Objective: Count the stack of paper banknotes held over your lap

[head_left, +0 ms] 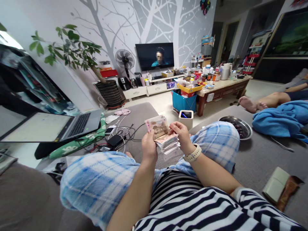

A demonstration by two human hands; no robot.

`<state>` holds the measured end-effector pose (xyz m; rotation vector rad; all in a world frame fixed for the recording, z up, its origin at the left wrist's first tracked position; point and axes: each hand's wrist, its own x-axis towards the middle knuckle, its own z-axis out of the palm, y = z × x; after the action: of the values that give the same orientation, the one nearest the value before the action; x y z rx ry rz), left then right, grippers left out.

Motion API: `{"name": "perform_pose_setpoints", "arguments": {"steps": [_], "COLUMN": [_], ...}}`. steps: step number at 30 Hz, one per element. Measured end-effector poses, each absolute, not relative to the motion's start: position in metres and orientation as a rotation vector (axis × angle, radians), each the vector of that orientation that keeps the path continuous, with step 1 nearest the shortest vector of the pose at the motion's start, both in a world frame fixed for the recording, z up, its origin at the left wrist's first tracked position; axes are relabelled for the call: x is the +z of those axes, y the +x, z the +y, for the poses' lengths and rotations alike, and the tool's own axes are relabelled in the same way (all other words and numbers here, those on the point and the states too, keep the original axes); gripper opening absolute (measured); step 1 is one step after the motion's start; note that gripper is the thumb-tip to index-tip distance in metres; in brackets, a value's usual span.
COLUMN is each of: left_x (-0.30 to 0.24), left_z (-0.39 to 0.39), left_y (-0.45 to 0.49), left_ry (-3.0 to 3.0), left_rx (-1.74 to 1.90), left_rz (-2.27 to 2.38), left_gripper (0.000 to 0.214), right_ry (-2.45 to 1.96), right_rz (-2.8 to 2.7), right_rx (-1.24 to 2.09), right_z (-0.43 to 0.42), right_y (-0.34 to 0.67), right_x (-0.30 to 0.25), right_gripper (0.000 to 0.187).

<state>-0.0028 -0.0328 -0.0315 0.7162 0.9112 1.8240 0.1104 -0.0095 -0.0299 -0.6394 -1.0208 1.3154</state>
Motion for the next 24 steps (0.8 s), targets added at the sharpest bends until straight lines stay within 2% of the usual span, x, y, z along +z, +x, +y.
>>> {"name": "perform_pose_setpoints", "arguments": {"steps": [6, 12, 24], "left_x": [-0.0352, -0.0325, -0.0375], "left_z": [-0.0314, -0.0345, -0.0286], "left_y": [-0.0044, -0.0016, -0.0057], "left_ry": [0.781, 0.802, 0.719], "left_rx": [1.721, 1.682, 1.831], "left_rz": [0.843, 0.813, 0.973], "left_gripper": [0.033, 0.033, 0.019], "right_ry": [-0.63, -0.621, -0.579], "right_rz": [-0.922, -0.985, -0.99], "right_rx": [1.294, 1.299, 1.299], "right_z": [-0.0086, -0.0073, -0.0062], "right_y": [0.1109, 0.112, 0.1105], "right_x": [-0.0286, -0.0294, -0.0334], "right_gripper": [0.027, 0.026, 0.024]}}
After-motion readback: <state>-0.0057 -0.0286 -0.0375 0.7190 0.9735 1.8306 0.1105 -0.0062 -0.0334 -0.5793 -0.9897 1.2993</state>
